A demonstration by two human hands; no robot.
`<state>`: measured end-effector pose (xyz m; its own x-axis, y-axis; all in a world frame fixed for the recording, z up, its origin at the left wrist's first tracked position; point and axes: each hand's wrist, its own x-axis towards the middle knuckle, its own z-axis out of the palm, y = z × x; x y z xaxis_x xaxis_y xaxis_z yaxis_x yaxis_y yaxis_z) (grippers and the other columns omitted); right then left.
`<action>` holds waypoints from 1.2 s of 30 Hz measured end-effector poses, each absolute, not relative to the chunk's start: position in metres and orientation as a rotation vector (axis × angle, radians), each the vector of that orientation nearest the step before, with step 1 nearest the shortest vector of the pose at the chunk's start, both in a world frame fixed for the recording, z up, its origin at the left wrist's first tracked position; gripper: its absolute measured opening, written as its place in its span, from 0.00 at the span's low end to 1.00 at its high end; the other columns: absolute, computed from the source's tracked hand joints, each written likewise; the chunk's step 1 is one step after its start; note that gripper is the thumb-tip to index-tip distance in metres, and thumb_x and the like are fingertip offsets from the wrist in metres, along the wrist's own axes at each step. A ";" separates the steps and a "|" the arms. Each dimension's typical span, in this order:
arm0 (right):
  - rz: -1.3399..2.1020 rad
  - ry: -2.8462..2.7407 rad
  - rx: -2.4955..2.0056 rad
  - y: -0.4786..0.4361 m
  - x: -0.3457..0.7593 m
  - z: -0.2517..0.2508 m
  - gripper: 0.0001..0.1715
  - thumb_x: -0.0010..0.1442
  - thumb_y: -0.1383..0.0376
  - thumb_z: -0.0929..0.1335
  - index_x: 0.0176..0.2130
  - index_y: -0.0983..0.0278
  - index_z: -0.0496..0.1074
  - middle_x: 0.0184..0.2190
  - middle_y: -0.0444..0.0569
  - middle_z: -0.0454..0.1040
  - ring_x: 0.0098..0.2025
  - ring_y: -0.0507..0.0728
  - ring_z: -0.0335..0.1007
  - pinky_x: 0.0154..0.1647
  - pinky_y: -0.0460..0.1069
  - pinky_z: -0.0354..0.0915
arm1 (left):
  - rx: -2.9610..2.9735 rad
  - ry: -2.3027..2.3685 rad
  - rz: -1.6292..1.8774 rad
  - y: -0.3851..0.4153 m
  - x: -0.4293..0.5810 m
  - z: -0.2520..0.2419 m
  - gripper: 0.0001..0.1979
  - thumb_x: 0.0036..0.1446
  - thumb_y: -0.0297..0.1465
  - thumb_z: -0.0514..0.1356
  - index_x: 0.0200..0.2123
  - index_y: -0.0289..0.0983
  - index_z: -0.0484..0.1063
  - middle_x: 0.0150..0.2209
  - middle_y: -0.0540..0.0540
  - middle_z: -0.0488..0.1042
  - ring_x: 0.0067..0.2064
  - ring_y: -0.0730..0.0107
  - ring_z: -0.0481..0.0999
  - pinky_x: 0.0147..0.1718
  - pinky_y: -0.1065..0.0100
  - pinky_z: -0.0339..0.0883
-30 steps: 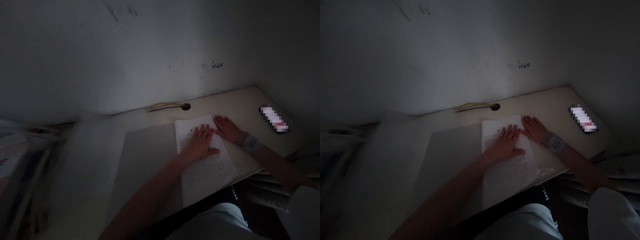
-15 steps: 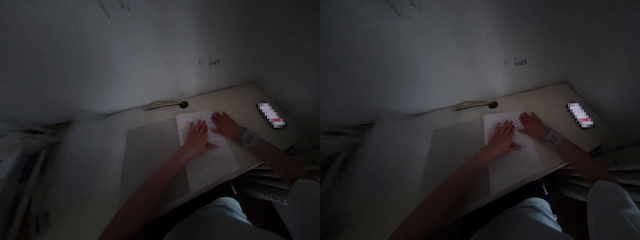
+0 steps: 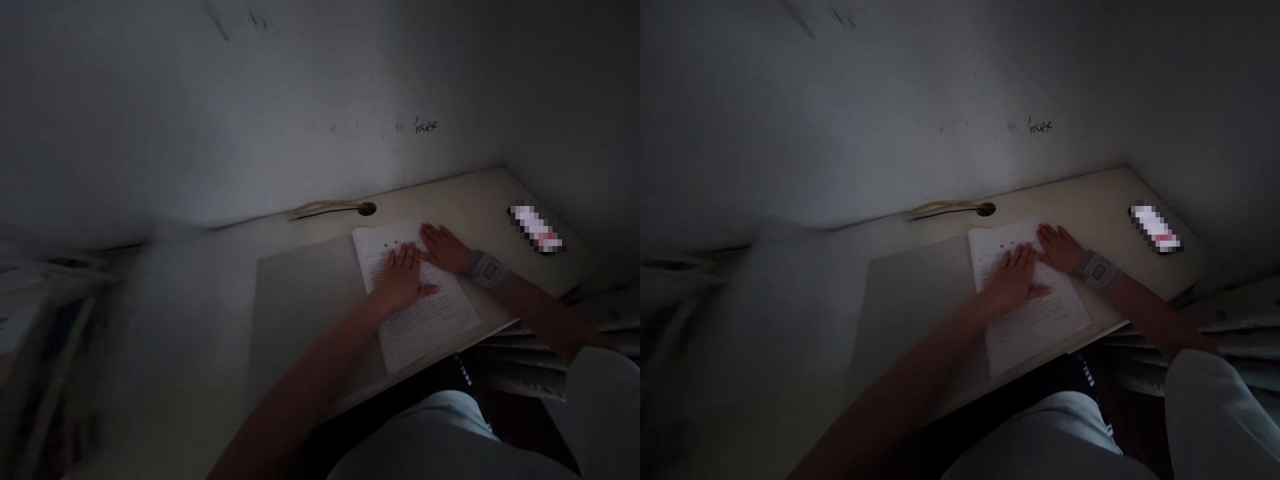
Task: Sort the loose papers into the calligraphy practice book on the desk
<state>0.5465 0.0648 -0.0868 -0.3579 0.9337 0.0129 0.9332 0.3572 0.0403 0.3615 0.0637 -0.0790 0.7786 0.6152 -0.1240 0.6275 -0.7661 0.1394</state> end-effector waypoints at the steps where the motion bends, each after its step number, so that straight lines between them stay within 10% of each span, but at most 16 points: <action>1: 0.052 2.576 1.784 0.064 0.544 -0.087 0.41 0.66 0.51 0.47 0.62 0.80 0.52 0.64 0.68 0.49 0.67 0.66 0.42 0.63 0.63 0.45 | 2.798 0.982 -0.084 0.064 0.362 -0.080 0.51 0.54 0.59 0.42 0.65 0.22 0.42 0.66 0.27 0.42 0.67 0.46 0.37 0.63 0.50 0.33; 27: -0.048 2.868 1.606 -0.047 0.452 -0.058 0.51 0.54 0.37 0.59 0.64 0.66 0.52 0.65 0.65 0.47 0.67 0.70 0.40 0.62 0.67 0.39 | 2.207 1.711 0.520 0.112 0.212 -0.074 0.30 0.59 0.39 0.48 0.62 0.30 0.54 0.66 0.32 0.49 0.67 0.49 0.45 0.61 0.46 0.43; 36: -0.159 2.927 1.392 -0.039 0.441 -0.076 0.54 0.49 0.37 0.64 0.64 0.66 0.53 0.66 0.63 0.45 0.66 0.73 0.39 0.59 0.69 0.47 | 1.206 1.759 0.971 0.069 0.124 -0.055 0.22 0.50 0.35 0.59 0.49 0.37 0.68 0.54 0.40 0.69 0.56 0.55 0.67 0.53 0.56 0.64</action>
